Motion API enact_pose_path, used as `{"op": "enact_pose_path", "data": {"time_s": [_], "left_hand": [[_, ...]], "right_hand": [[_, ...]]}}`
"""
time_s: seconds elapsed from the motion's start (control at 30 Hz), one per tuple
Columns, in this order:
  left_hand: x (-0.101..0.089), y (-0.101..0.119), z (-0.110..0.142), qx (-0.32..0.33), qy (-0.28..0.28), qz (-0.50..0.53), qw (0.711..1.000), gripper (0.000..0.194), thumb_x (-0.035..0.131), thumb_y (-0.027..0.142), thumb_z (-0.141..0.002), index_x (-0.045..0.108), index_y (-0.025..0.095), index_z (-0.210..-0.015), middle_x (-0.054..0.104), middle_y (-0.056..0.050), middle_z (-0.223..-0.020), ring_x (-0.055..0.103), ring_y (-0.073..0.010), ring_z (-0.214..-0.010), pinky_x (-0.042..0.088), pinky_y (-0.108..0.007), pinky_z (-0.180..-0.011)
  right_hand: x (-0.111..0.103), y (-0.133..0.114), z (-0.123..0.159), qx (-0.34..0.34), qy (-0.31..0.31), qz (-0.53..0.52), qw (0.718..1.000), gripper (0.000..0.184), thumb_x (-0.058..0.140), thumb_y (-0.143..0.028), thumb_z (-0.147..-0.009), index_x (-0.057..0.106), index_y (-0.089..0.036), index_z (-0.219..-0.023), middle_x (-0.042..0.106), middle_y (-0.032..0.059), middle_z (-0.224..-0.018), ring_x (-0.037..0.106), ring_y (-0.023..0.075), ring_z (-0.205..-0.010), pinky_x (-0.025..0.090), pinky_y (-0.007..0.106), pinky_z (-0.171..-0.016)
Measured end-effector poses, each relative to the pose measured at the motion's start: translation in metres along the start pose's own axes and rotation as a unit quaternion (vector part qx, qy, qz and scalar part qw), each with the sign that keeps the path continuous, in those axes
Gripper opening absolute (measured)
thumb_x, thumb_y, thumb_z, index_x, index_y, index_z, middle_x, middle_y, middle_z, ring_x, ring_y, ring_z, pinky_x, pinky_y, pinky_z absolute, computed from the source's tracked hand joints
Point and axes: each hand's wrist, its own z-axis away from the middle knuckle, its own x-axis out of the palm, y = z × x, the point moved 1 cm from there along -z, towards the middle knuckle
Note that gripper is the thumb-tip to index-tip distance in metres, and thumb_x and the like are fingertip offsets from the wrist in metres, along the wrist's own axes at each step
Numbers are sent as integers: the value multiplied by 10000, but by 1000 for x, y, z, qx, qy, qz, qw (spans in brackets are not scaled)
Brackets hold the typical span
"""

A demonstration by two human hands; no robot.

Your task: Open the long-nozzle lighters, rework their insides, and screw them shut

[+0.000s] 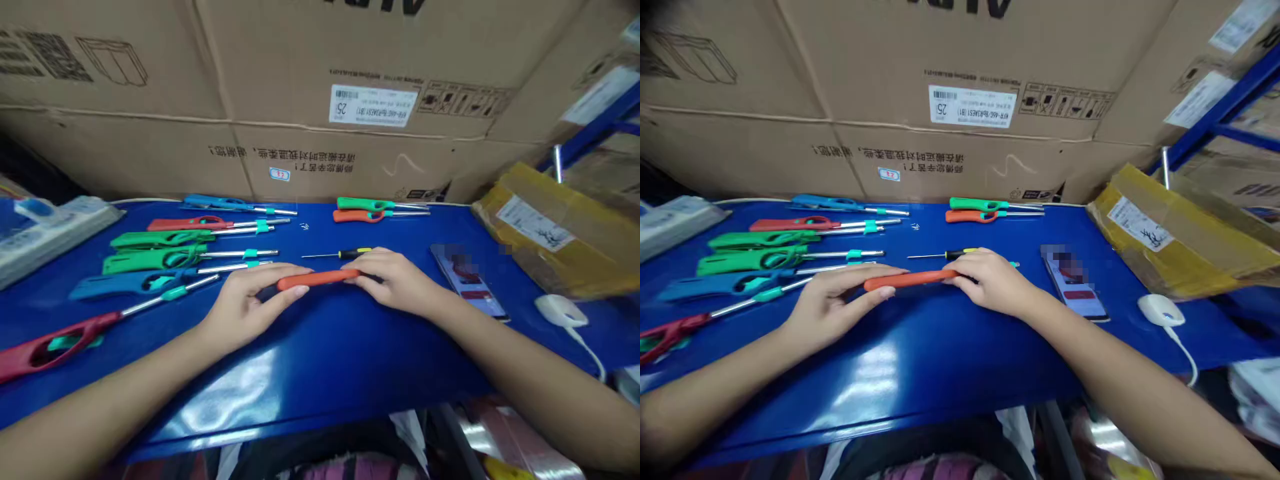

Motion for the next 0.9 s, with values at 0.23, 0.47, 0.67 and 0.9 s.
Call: {"op": "enact_pose_path", "data": {"time_s": [0.23,0.47,0.67,0.9], "left_hand": [[-6,-2,-4,-32,9,0,999,242,735,390,-954,838,216,-1087,845,-50,-1085,806,-218,-953,637,-277,-899],[-11,-1,-4,-45,0,18,999,212,756,371,-934,840,226,-1064,845,-31,-1058,798,-188,-914,627,-239,-872],[-2,-1,-8,-192,-18,155,969,387,799,509,-878,804,165,-1055,778,-16,-705,735,-166,-628,632,-251,-659],[14,-3,-5,-256,-48,214,941,532,778,596,-872,751,151,-1163,766,-22,-664,734,-177,-572,634,-265,-597]], "right_hand": [[0,4,4,11,7,19,1000,167,671,-286,-1024,762,-155,-1075,828,100,-1000,768,258,-916,538,390,-845],[-3,0,5,8,-9,12,1000,195,641,-307,-1043,769,-170,-988,801,51,-874,743,202,-801,531,330,-769],[5,-9,3,38,4,31,999,285,661,-401,-1024,731,-158,-1156,811,93,-979,762,241,-858,567,344,-738],[7,-26,0,52,-12,39,998,508,704,-373,-989,585,-163,-1436,739,147,-1337,733,290,-1186,620,421,-957]]}}
